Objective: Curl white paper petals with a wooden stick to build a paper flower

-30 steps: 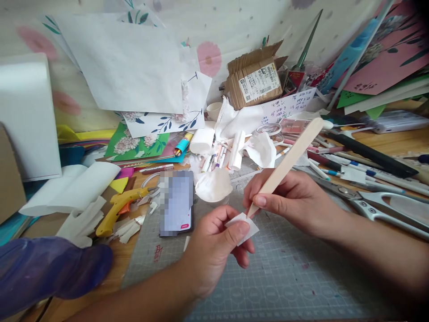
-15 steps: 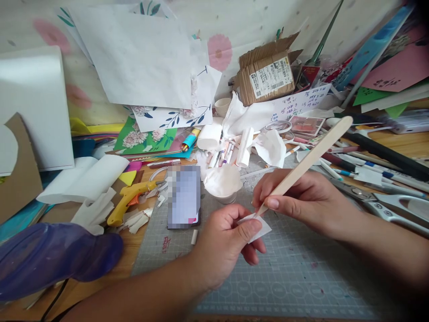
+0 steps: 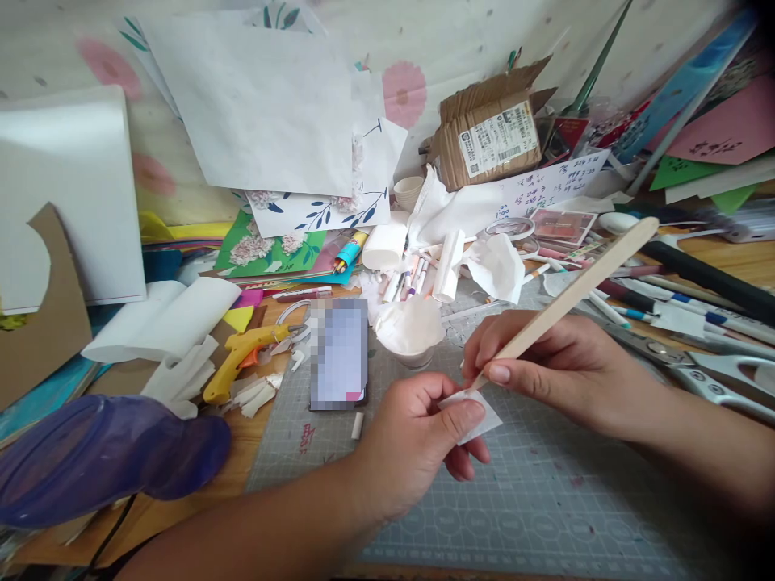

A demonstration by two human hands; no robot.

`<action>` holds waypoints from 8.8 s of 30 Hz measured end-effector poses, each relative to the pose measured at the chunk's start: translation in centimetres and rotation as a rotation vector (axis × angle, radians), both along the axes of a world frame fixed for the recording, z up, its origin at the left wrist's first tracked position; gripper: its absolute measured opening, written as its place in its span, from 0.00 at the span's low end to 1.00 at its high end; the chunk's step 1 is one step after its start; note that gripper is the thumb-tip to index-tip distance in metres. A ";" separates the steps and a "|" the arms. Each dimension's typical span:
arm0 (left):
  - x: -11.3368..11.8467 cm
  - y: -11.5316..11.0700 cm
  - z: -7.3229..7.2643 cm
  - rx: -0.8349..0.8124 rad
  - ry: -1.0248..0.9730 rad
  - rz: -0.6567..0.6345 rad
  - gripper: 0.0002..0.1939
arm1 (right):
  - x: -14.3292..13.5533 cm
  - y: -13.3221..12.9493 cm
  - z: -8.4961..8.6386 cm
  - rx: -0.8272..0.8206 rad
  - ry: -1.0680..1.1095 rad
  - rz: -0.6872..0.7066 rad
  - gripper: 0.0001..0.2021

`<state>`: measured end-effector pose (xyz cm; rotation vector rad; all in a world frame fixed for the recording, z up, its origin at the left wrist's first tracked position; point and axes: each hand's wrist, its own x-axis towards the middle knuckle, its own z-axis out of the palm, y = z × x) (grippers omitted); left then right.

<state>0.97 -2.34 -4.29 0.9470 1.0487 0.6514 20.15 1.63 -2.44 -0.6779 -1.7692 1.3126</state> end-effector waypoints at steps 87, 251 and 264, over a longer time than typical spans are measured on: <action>-14.3 0.9 2.0 0.605 1.453 -0.183 0.26 | 0.2 0.9 -0.8 -0.112 0.073 -0.014 0.07; -0.1 0.5 1.1 0.377 0.232 -0.125 0.21 | 0.2 0.2 -0.8 -0.147 0.150 0.078 0.04; -0.5 1.1 -0.3 0.094 0.208 -0.167 0.16 | 0.6 0.8 -2.0 -0.198 -0.012 0.011 0.06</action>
